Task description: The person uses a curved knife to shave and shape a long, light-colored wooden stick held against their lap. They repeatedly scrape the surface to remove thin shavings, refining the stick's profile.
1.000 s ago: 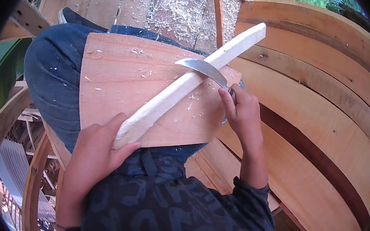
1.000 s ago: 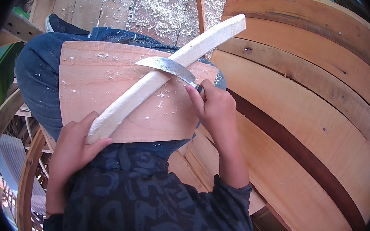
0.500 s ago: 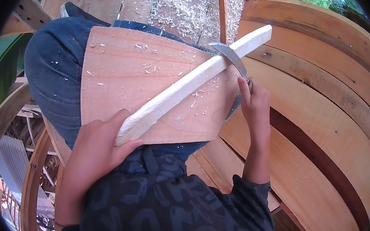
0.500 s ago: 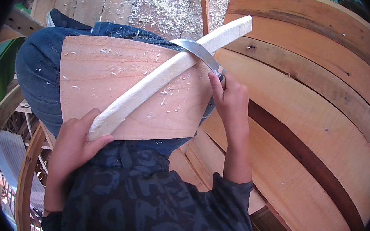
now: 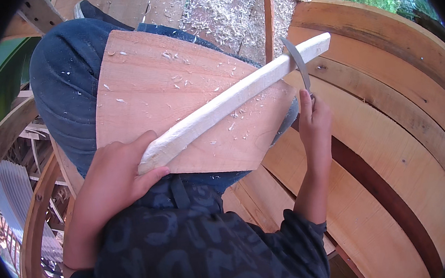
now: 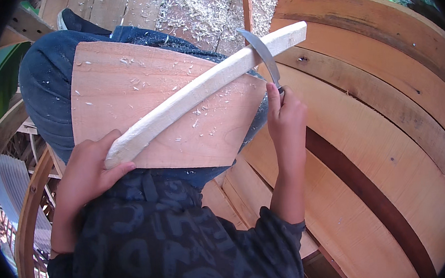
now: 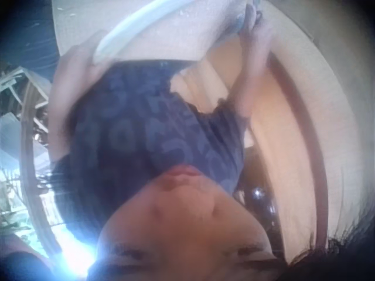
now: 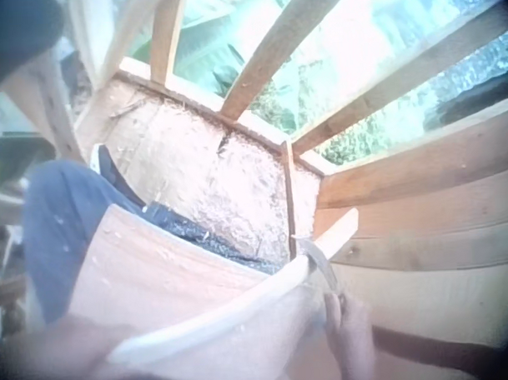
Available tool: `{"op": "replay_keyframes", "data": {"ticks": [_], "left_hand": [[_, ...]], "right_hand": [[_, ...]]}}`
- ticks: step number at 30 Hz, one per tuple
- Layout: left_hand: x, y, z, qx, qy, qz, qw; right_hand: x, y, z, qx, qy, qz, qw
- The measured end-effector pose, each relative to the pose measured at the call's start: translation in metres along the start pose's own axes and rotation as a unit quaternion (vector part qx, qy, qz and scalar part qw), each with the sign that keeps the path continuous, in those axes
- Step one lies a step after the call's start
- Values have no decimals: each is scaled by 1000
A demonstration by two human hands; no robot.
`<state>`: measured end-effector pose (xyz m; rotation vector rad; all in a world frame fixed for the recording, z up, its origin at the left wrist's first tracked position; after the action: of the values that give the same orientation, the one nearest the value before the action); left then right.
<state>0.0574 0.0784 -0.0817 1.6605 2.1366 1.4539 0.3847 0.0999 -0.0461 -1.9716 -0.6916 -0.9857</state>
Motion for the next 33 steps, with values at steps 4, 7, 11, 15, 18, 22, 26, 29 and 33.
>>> {"op": "replay_keyframes", "data": {"ticks": [4, 7, 11, 15, 18, 22, 26, 29, 33], "left_hand": [[-3, -3, -1, 21, -19, 8, 1000], [-3, -5, -6, 39, -26, 10, 999], [1, -1, 0, 13, -11, -1, 1000], [-1, 0, -1, 16, -5, 16, 1000], [-6, -8, -3, 46, -24, -6, 999], [-1, -3, -3, 24, -2, 9, 1000], [1, 0, -4, 4, 18, 2, 1000], [2, 1, -4, 8, 11, 4, 1000], [1, 0, -5, 12, -1, 8, 1000]], "right_hand": [[-48, -55, -47, 150, -99, -34, 983], [-11, -7, -4, 29, -9, 10, 999], [12, 30, 6, -22, 16, 22, 999], [-29, -29, -36, 59, -71, -36, 995], [-34, -34, -41, 79, -66, -53, 993], [-17, -16, -22, 60, -33, -73, 995], [-15, -13, -19, 64, -17, -70, 995], [-15, -9, -17, 63, -4, -74, 995], [-8, -1, -15, 56, 13, -94, 994]]}}
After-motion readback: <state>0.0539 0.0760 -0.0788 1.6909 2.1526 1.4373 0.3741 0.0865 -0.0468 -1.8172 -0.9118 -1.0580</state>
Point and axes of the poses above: each hand's wrist, its own z-axis towards the middle knuckle, its own x-axis out of the back of the hand, y = z × x, the point moved 10 cm from there along z, towards the middle knuckle, and after that the axes turned 12 degrees about z, right-handed, at the moved point
